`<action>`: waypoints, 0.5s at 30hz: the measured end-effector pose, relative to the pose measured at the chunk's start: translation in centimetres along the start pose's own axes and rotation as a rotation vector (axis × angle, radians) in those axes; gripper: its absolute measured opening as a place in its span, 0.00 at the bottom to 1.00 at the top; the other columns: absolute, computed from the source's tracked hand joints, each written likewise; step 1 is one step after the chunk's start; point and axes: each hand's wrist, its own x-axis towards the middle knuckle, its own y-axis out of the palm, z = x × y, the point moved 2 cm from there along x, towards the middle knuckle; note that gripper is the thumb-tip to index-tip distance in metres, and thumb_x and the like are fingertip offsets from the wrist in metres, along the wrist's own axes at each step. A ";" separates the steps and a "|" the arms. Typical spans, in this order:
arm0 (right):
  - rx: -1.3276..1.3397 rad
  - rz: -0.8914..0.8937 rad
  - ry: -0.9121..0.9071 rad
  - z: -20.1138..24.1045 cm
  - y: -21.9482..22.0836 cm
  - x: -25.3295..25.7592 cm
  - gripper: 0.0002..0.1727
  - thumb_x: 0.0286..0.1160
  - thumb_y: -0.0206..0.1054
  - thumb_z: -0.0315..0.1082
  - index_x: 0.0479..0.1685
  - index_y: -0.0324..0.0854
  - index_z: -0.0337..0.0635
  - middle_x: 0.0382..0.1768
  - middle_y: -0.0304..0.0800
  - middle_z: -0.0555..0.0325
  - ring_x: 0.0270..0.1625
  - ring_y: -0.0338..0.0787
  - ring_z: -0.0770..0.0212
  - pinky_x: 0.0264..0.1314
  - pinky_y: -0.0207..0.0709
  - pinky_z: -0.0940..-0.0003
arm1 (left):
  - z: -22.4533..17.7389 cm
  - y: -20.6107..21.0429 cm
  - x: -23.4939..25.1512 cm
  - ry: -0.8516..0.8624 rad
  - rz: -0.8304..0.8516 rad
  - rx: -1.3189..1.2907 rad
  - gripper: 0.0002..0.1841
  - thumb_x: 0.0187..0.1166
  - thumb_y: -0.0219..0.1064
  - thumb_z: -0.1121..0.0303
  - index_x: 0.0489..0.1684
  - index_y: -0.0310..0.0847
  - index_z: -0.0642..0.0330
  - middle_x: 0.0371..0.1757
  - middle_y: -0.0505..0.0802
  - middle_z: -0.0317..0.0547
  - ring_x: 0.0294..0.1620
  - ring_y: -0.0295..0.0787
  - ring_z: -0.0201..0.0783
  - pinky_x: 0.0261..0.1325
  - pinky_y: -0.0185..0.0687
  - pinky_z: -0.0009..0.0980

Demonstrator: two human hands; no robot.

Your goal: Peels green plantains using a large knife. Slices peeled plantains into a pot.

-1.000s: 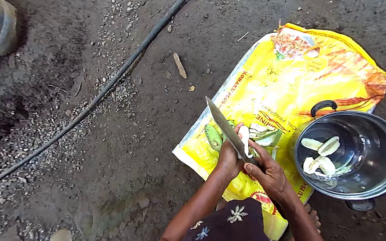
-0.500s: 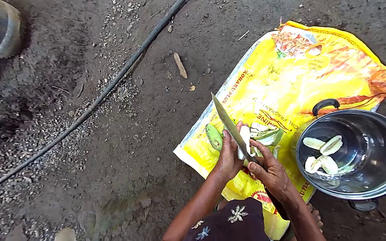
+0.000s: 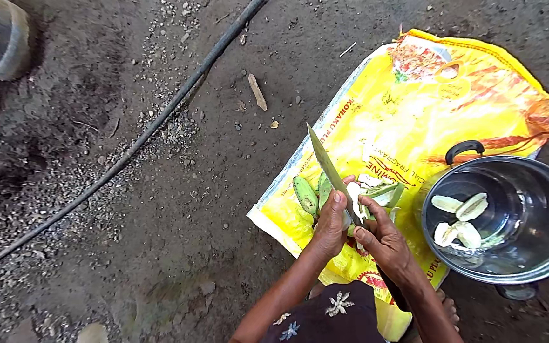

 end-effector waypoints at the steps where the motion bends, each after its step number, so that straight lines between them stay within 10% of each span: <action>1: -0.008 -0.003 -0.001 0.1 -0.1 0.0 0.48 0.76 0.66 0.56 0.86 0.56 0.28 0.31 0.85 0.74 0.26 0.76 0.86 0.28 0.73 0.87 | 0.0 0.1 0.0 -0.006 -0.003 -0.015 0.55 0.62 0.65 0.24 0.80 0.63 0.64 0.61 0.84 0.40 0.59 0.83 0.26 0.65 0.80 0.27; 15: -0.055 0.008 0.028 0.1 -0.8 0.1 0.50 0.75 0.66 0.57 0.89 0.53 0.30 0.32 0.87 0.72 0.28 0.79 0.85 0.32 0.74 0.87 | 0.0 0.3 -0.2 -0.053 0.013 -0.091 0.38 0.72 0.67 0.37 0.69 0.71 0.62 0.51 0.88 0.38 0.51 0.86 0.27 0.59 0.84 0.27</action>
